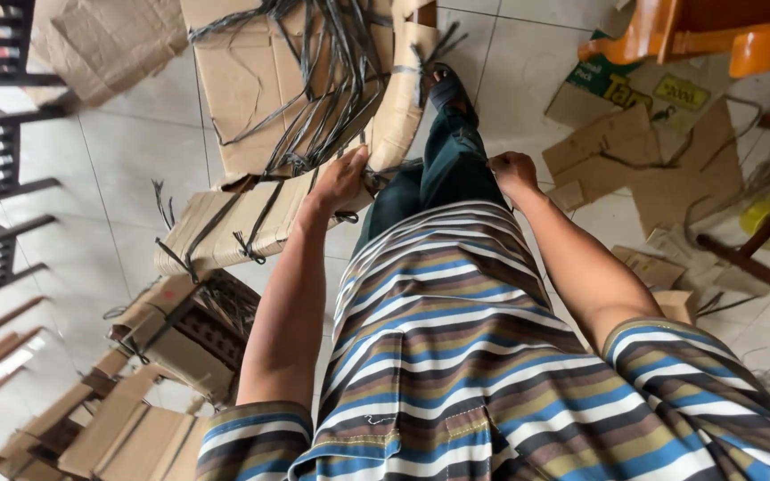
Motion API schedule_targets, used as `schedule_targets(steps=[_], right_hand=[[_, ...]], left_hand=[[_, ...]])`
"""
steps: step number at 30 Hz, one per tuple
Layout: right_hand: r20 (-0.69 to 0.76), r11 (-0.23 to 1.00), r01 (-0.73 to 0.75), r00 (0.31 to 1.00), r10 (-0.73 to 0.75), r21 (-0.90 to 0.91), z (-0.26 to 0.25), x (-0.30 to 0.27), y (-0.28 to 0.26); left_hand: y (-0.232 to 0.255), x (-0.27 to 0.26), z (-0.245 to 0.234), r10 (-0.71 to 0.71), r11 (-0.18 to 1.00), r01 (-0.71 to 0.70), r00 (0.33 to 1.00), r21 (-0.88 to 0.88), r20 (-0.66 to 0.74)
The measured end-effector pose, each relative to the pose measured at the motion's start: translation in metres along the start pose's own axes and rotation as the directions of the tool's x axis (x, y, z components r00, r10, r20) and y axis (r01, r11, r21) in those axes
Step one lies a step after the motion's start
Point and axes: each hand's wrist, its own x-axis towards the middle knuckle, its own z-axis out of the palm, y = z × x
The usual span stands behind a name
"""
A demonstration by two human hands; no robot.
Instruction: Wrapping a curved wooden furniture frame with protective cardboard strips and securing them by tying black plastic straps.
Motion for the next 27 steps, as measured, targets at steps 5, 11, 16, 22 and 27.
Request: schedule_targets(steps=[5,11,16,22,27], right_hand=[[0.098,0.989,0.047,0.995,-0.034,-0.137,0.014,0.012,-0.045],[0.242,0.977,0.112,0.968,-0.066,-0.182,0.051,0.040,-0.051],[0.284,0.884,0.107,0.958,0.030,-0.456,0.073,0.047,-0.068],[0.381,0.846,0.134,0.921,0.087,-0.517,0.101,0.059,-0.087],[0.423,0.831,0.128,0.896,0.138,-0.542,0.107,0.073,-0.077]], left_hand=[[-0.013,0.030,0.012,-0.002,1.000,0.001,1.000,0.012,0.012],[-0.037,0.073,0.022,-0.077,0.991,0.073,0.996,0.108,0.036],[-0.036,0.105,0.029,-0.134,0.985,0.128,0.990,0.118,0.049],[-0.059,0.169,0.057,-0.186,0.971,0.182,0.982,0.157,0.012],[-0.062,0.203,0.068,-0.400,0.913,0.398,0.916,0.086,0.009]])
